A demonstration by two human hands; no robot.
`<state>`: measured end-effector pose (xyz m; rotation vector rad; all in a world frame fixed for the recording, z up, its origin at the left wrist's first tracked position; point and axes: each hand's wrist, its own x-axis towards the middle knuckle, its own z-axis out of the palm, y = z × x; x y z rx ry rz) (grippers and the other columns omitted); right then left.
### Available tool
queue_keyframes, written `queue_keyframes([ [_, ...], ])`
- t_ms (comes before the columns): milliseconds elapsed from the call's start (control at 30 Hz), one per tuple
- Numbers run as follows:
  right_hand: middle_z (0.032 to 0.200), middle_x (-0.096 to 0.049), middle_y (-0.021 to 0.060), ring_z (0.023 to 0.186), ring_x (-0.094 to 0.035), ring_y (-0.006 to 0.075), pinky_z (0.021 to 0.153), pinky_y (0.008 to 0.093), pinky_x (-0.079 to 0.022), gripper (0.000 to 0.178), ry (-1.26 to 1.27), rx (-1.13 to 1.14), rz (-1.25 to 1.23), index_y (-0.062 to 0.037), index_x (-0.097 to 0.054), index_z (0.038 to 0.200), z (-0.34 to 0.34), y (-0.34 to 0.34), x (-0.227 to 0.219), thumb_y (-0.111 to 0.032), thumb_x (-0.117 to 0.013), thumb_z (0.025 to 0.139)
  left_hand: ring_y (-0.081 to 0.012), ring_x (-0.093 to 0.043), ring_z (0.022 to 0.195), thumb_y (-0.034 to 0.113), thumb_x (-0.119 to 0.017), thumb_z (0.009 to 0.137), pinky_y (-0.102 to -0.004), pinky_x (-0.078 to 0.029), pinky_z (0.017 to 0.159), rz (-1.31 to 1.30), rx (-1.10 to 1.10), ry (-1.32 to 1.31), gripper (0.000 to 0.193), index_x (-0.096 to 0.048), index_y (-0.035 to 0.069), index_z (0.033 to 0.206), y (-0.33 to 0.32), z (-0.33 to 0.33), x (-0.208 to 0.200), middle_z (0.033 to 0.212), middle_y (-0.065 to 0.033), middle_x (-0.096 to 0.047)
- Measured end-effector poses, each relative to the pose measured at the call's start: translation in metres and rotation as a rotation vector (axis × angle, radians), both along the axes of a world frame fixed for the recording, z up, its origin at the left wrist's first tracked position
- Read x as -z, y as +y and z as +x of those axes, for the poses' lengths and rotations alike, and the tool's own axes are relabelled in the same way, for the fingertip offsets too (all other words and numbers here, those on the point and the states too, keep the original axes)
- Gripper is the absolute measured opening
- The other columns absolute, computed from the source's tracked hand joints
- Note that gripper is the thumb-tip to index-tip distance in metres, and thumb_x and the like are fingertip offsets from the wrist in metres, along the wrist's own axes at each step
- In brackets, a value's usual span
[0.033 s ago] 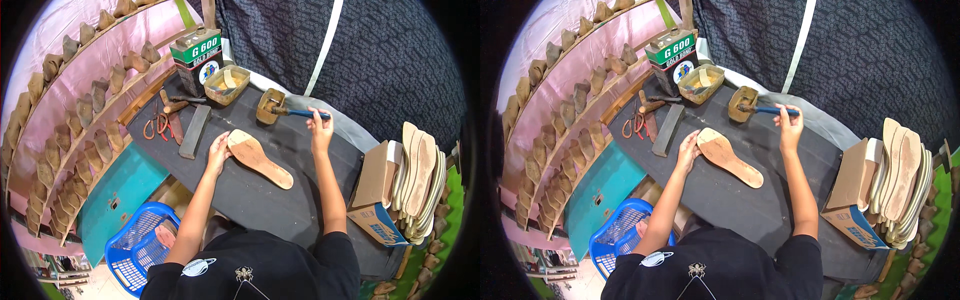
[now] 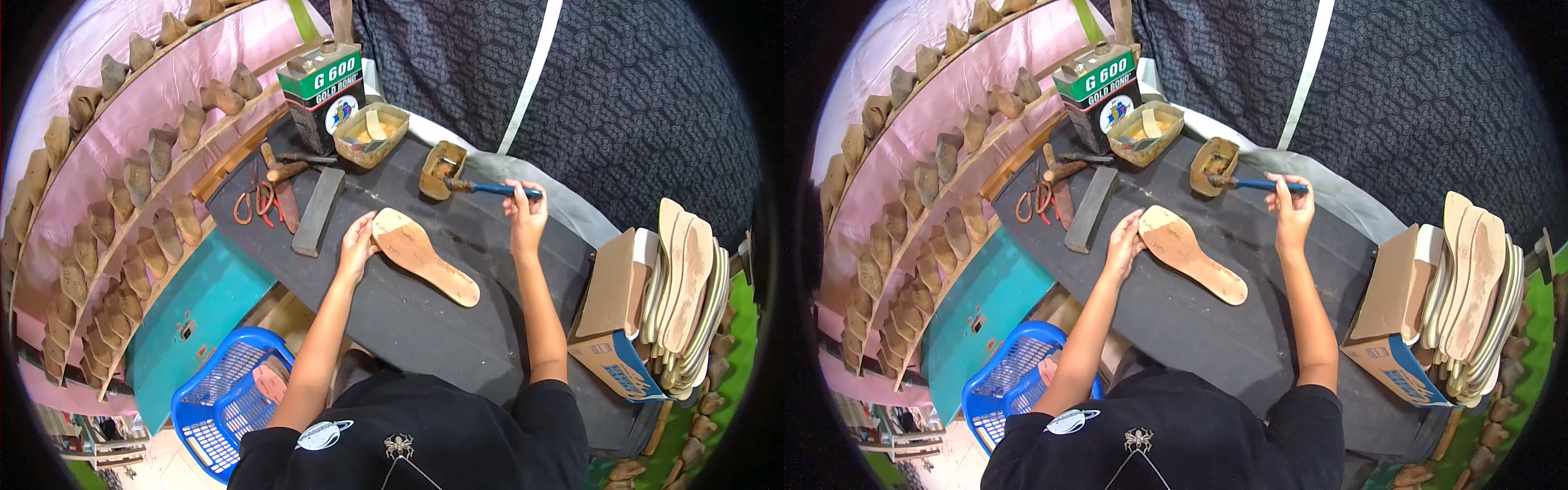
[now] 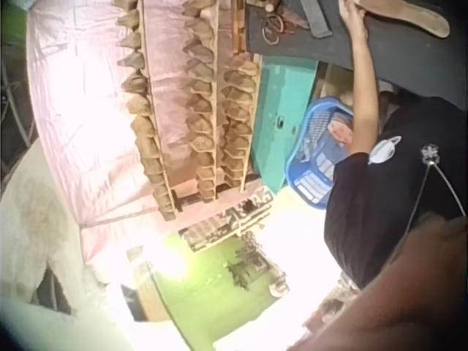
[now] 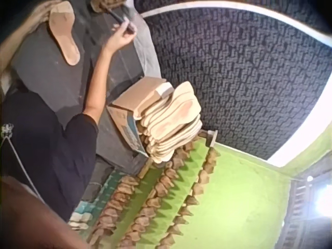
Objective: The person takes shoe soles from a box, applies glue across their surfaces using a brush, and places the glued soles into a blue basket.
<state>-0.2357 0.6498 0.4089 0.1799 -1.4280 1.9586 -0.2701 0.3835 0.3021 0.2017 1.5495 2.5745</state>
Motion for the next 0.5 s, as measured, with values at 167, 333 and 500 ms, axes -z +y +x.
queue_keyframes([
  [167,0.086,-0.057,0.0158,0.055,-0.049,0.0082,0.049,0.0176,-0.040,0.017,0.009,-0.118,0.202,-0.0053,-0.037,0.091,0.049,-0.009,0.011,0.000,-0.049,0.080,-0.0137,-0.055,0.089,0.017,-0.039,0.088,-0.0232,-0.046,0.068,-0.026,0.024,0.010,0.035,-0.034,0.004,0.120,0.000,-0.002,0.001,0.107,-0.0090,-0.052],
  [333,0.089,-0.056,0.0147,0.087,-0.054,0.0203,0.079,0.0348,-0.042,0.021,-0.003,-0.270,0.383,-0.0032,-0.038,0.089,0.072,-0.021,0.024,0.003,-0.052,0.076,-0.0118,-0.054,0.087,0.015,-0.039,0.088,-0.0227,-0.046,0.067,-0.007,0.024,-0.019,0.034,-0.035,0.005,0.120,0.003,0.000,-0.003,0.104,-0.0083,-0.052],
  [500,0.086,-0.057,0.0154,0.084,-0.056,0.0213,0.076,0.0322,-0.044,0.019,0.012,-0.287,0.596,-0.0033,-0.039,0.086,0.076,-0.028,0.021,0.003,-0.052,0.075,-0.0115,-0.054,0.085,0.014,-0.038,0.088,-0.0230,-0.045,0.068,-0.008,0.031,-0.017,0.033,-0.034,0.005,0.120,0.003,0.002,-0.004,0.104,-0.0086,-0.052],
])
